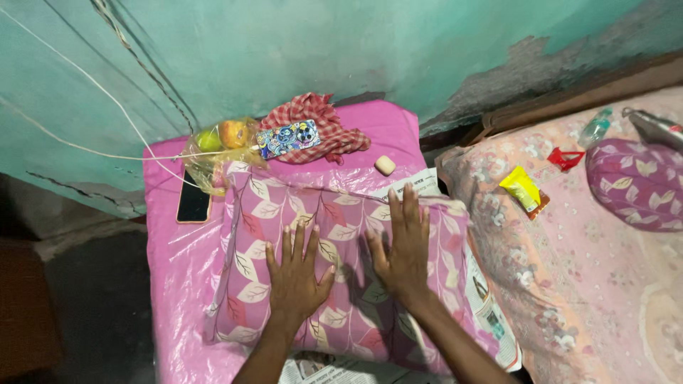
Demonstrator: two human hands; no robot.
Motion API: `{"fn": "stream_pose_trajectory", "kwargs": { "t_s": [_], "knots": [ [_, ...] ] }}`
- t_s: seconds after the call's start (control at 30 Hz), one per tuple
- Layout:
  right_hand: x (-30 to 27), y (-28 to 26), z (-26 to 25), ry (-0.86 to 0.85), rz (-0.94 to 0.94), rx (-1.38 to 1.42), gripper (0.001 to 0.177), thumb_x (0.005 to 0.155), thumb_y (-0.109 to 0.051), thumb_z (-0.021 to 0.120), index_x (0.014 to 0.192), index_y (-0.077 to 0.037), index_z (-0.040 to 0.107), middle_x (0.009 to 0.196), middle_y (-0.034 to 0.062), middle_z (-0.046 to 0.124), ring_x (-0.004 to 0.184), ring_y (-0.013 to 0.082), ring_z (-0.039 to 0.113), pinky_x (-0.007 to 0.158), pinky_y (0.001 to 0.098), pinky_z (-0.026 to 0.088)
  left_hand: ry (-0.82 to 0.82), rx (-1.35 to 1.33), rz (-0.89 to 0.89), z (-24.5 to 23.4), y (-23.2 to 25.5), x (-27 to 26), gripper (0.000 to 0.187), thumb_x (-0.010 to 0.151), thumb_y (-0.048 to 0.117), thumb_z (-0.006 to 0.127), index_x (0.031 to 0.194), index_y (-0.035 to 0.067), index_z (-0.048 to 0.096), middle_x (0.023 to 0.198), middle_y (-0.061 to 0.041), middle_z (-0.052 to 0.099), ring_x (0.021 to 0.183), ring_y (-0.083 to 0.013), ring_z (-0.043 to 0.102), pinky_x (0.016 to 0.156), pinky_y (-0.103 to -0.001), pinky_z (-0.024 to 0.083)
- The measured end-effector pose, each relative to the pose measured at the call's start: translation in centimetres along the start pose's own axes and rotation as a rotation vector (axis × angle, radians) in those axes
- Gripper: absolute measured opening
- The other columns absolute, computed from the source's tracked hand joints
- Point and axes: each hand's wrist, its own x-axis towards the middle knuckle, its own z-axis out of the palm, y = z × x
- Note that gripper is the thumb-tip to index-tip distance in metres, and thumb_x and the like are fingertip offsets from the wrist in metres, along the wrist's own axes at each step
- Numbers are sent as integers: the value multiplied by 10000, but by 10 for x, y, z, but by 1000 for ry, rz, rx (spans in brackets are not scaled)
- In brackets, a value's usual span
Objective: The person inserts a white pillow into a pink floral pillowcase. They repeatedly pull, adjust, and tuck the fabric over the pillow, working to fully enclose it. The pillow is handled by hand on a surface covered with newspapers.
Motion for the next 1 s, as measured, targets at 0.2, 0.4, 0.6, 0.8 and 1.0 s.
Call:
{"fn": "stream_pose_trajectory", "kwargs": {
  "t_s": [0.2, 0.4, 0.6, 0.8, 1.0],
  "knots": [
    [-29, 18, 37, -522, 115, -2, 694, 1043, -391, 464, 1623, -75, 253, 1678, 200, 243, 1559, 383, 169, 1210, 634, 95, -131, -51, -195, -9, -26, 1, 792, 904, 492, 594, 1569, 148, 336, 1614, -107, 347, 1547, -304, 275, 1219, -613, 219],
    [-55, 101, -9, -152, 485, -118, 1025, 722, -557, 759, 1527, -53, 372, 1570, 206, 410, 1490, 378, 363, 1224, 444, 296, -165, -306, -808, -45, -76, 21, 1081, 774, 565, 811, 1521, -30, 304, 1429, -326, 471, 1301, -469, 496, 1073, -545, 419],
    [-88, 129, -20, -139, 896, 245, 830, 794, -410, 859, 1361, 62, 478, 1290, 228, 575, 1191, 326, 574, 1010, 400, 464, -186, -190, -644, -51, -66, 35, 828, 836, 562, 734, 1357, -49, 531, 1187, -311, 689, 1104, -482, 677, 982, -545, 518],
    [-73, 121, -60, 296, 762, 585, 261, 861, -172, 751, 1068, -14, 726, 919, 2, 727, 838, 107, 638, 757, 286, 519, -92, -228, -449, -99, -10, 62, 802, 858, 559, 678, 1443, 31, 532, 986, -318, 719, 1007, -497, 680, 915, -564, 507],
    [-72, 211, -217, 326, 796, 206, 251, 793, -188, 848, 968, -32, 759, 869, 85, 756, 765, 165, 673, 696, 352, 536, -177, -371, -348, -106, 102, 126, 774, 855, 632, 666, 1385, 84, 536, 956, -255, 749, 926, -404, 742, 848, -513, 558]
  ]
}}
